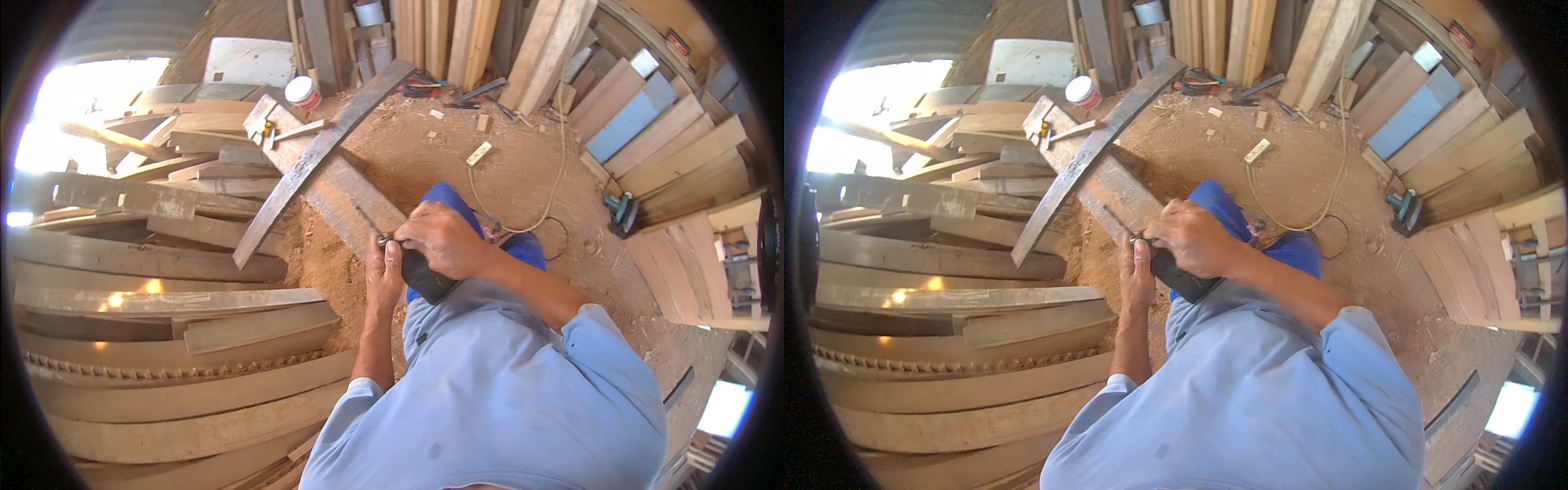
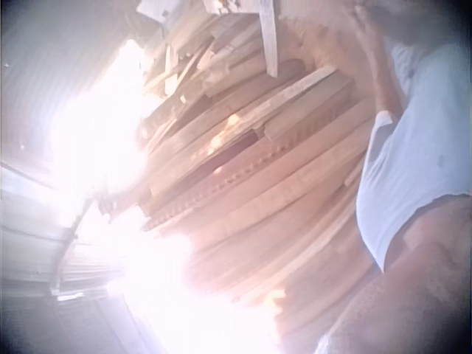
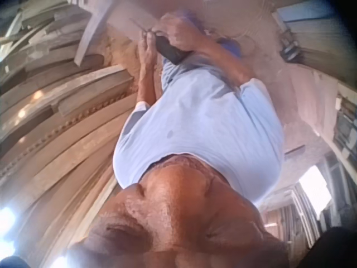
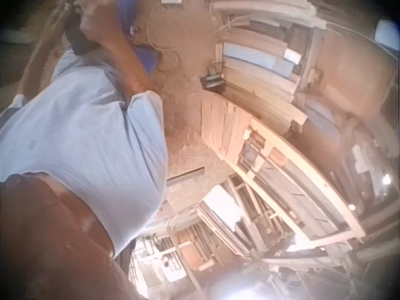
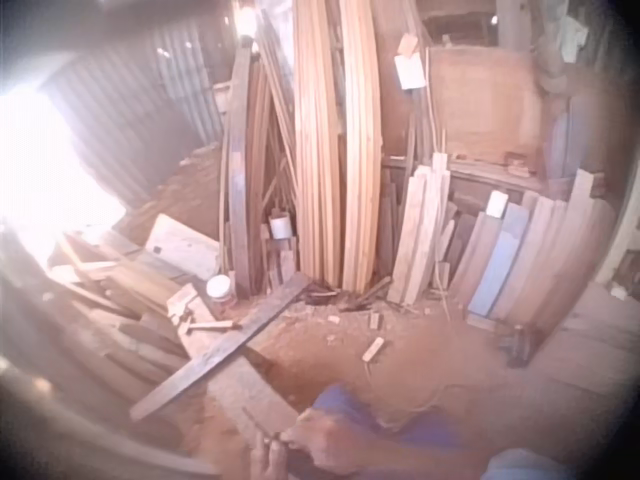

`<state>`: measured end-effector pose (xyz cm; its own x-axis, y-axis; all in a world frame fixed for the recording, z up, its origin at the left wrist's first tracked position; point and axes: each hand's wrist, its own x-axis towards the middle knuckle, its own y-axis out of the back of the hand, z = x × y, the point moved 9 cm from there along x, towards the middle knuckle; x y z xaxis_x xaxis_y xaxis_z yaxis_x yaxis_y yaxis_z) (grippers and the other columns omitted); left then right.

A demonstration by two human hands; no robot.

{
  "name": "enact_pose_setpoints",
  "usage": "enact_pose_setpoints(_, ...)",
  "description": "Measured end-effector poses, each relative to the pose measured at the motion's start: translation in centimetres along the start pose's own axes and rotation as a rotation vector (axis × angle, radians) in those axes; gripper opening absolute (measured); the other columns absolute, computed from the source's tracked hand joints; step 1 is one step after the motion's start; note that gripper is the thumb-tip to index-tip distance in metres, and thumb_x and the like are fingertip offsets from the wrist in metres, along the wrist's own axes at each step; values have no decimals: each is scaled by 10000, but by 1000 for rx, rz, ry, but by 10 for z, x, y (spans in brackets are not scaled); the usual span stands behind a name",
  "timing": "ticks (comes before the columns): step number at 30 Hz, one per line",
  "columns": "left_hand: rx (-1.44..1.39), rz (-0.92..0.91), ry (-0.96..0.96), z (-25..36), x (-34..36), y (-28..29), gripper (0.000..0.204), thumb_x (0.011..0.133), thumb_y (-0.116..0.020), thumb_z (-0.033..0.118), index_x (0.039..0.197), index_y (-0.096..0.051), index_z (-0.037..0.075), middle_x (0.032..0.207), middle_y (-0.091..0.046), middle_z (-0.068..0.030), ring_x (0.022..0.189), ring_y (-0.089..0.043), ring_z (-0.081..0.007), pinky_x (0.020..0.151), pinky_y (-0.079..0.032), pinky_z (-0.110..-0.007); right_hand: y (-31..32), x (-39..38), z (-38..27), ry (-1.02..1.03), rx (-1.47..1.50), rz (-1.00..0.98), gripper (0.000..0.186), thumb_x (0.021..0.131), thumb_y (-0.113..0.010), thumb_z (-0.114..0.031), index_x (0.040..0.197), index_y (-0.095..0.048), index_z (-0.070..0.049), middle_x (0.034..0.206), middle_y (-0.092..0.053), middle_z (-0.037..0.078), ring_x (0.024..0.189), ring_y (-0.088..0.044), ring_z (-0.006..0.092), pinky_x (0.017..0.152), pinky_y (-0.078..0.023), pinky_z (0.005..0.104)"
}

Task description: The person works on the chuck of a hand drill, using their fingers and a small tool to adjust the internal mechanism.

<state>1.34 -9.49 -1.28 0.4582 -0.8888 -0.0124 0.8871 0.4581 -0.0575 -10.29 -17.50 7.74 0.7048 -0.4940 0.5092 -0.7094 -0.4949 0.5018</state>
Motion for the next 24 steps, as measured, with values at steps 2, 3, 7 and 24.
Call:
enact_pose_setpoints(2, 151, 49, -94, 6, 1, -3, 318, 1079, -464, 297, 1139, -555, -2, 932, -610, -31, 852, -560, -105, 803, -476, -290, -8, 2, -12, 130, 49, -23, 208, 861, -688, -116, 1048, -689, -22, 958, -692, 136, 905, -640, 337, 847, -500, 449)
enact_pose_setpoints(3, 103, 92, -65, 1, 2, 0, 285, 1080, -457, 289, 1096, -525, 12, 902, -577, -20, 819, -531, -103, 766, -465, -294, -2, 1, -15, 109, 39, 76, 225, 918, -638, -160, 1070, -693, -4, 962, -698, 156, 903, -650, 352, 848, -511, 455)
enact_pose_setpoints(7, 216, 116, -119, 0, 6, -5, 269, 1072, -460, 269, 1013, -499, 9, 826, -556, -64, 751, -536, -163, 675, -451, -329, -8, -6, 6, -110, 110, 93, 235, 939, -620, -171, 1089, -681, -1, 897, -676, 172, 830, -630, 353, 753, -511, 442)
enact_pose_setpoints(24, 573, 210, -244, 44, -16, -28, 306, 1017, -578, 281, 953, -494, -6, 692, -589, -173, 582, -596, -295, 537, -452, -419, -11, -25, 14, -200, 265, 273, 75, 894, -607, -86, 895, -664, -37, 916, -699, 154, 791, -646, 366, 714, -519, 417)
